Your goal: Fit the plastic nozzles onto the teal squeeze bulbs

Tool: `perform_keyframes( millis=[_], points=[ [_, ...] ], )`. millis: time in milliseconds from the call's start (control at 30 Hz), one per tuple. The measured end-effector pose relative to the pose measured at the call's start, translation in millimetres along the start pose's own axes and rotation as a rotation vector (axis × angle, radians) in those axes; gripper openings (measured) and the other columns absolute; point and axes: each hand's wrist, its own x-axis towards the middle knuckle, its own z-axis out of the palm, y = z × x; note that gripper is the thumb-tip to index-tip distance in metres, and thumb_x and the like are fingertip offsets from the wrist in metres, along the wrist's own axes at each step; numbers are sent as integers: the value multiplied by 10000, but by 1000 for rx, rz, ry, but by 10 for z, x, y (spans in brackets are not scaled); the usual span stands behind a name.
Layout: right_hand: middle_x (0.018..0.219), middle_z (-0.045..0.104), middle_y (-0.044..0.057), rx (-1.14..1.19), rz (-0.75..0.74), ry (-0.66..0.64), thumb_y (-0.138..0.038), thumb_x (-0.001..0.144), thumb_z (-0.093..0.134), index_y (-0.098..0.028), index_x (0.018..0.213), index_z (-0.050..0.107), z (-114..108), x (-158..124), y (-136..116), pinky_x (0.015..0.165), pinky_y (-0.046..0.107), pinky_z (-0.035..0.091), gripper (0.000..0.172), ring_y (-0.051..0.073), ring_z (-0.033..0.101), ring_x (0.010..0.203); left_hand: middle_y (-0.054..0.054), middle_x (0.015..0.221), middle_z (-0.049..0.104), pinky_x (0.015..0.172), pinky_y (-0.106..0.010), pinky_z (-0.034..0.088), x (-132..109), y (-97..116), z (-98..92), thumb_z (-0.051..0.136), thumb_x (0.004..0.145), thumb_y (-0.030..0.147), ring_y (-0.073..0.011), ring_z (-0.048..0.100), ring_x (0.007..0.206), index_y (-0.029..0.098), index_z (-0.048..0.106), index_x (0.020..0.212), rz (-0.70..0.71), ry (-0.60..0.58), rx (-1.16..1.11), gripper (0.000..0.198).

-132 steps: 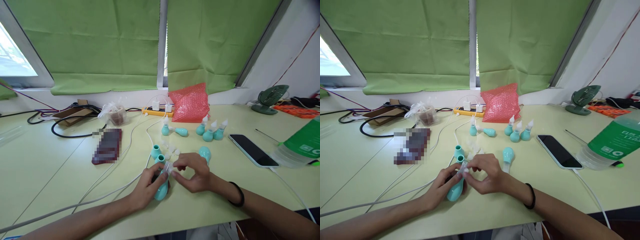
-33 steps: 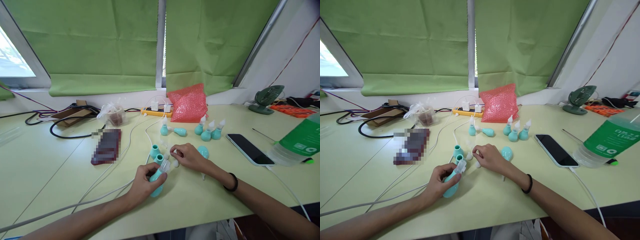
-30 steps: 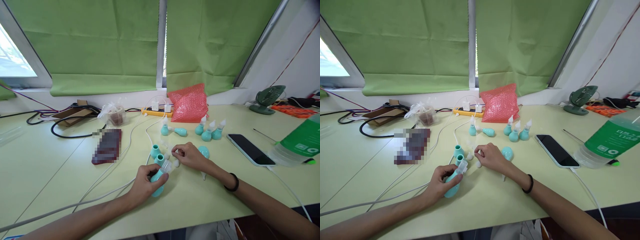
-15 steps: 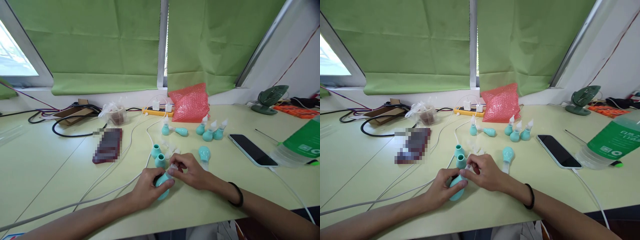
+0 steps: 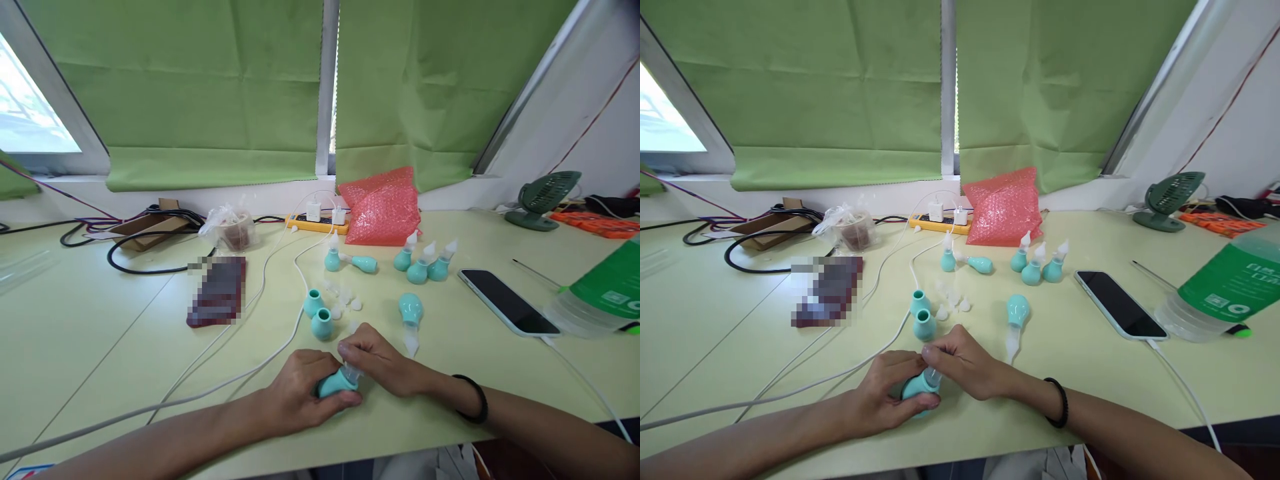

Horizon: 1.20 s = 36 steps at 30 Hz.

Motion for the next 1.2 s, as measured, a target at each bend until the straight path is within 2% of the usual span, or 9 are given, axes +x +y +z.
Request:
perform_keyframes(
  millis=[167, 300, 367, 433, 633, 900, 1000, 1100, 1200],
  points=[
    [442, 212, -60, 232, 141, 43, -466, 786, 344, -173, 473, 272, 26, 44, 46, 395, 212, 177, 435, 54, 199, 419, -55, 510, 541, 446, -223, 367, 12, 12, -34, 443, 809, 322, -122, 474, 469, 94, 538, 657, 78, 0, 4, 291],
    [399, 214, -74, 417, 264, 479, -489, 751, 365, -188, 494, 299, -208, 102, 133, 368, 216, 155, 401, 54, 179, 364, -102, 718, 620, 577, -256, 440, 21, 36, -75, 545, 752, 264, -161, 555, 635, 86, 532, 835, 252, -113, -40, 197],
    [424, 244, -61, 262, 193, 710, -478, 728, 421, -180, 481, 312, -405, 128, 186, 383, 213, 162, 403, 57, 214, 391, -106, 752, 616, 589, -261, 453, 27, 39, -88, 574, 725, 269, -166, 560, 660, 90, 523, 857, 192, -90, -42, 228],
    [448, 229, -58, 31, 118, 797, -460, 719, 451, -179, 464, 279, -590, 145, 241, 402, 214, 171, 417, 58, 223, 414, -108, 788, 603, 621, -260, 463, 34, 33, -91, 584, 713, 257, -171, 563, 716, 99, 522, 860, 78, -50, -43, 224],
    [453, 389, -42, -676, 304, 745, -438, 683, 501, -167, 489, 387, -798, 168, 392, 450, 211, 234, 352, 79, 354, 445, -106, 949, 513, 749, -279, 443, 32, -26, -57, 569, 729, 259, -174, 514, 873, 127, 558, 897, -102, -8, -68, 214],
    [546, 561, -1, -875, 404, 611, -467, 692, 465, -179, 600, 530, -773, 178, 466, 472, 221, 279, 308, 132, 494, 526, -43, 797, 452, 635, -262, 443, 28, -63, -16, 562, 725, 293, -135, 478, 704, 162, 593, 916, -216, 57, -72, 234],
    [520, 545, -4, -856, 339, 639, -436, 703, 467, -179, 590, 528, -767, 173, 460, 466, 222, 287, 288, 121, 475, 496, -50, 824, 476, 660, -266, 446, 45, -58, -21, 559, 728, 267, -143, 497, 732, 164, 591, 909, -305, 11, -72, 211],
    [473, 490, -17, -791, 126, 701, -372, 709, 489, -172, 587, 507, -715, 155, 396, 466, 219, 306, 235, 93, 415, 443, -53, 848, 495, 676, -264, 443, 49, -65, -18, 554, 735, 254, -144, 508, 750, 168, 575, 934, -335, 16, -78, 218],
    [458, 452, -35, -644, -103, 589, -337, 699, 526, -167, 619, 502, -589, 106, 256, 434, 204, 304, 190, 67, 343, 404, -49, 848, 515, 673, -254, 438, 38, -75, -10, 532, 755, 231, -135, 508, 747, 162, 528, 975, -316, 49, -94, 231]
  ],
)
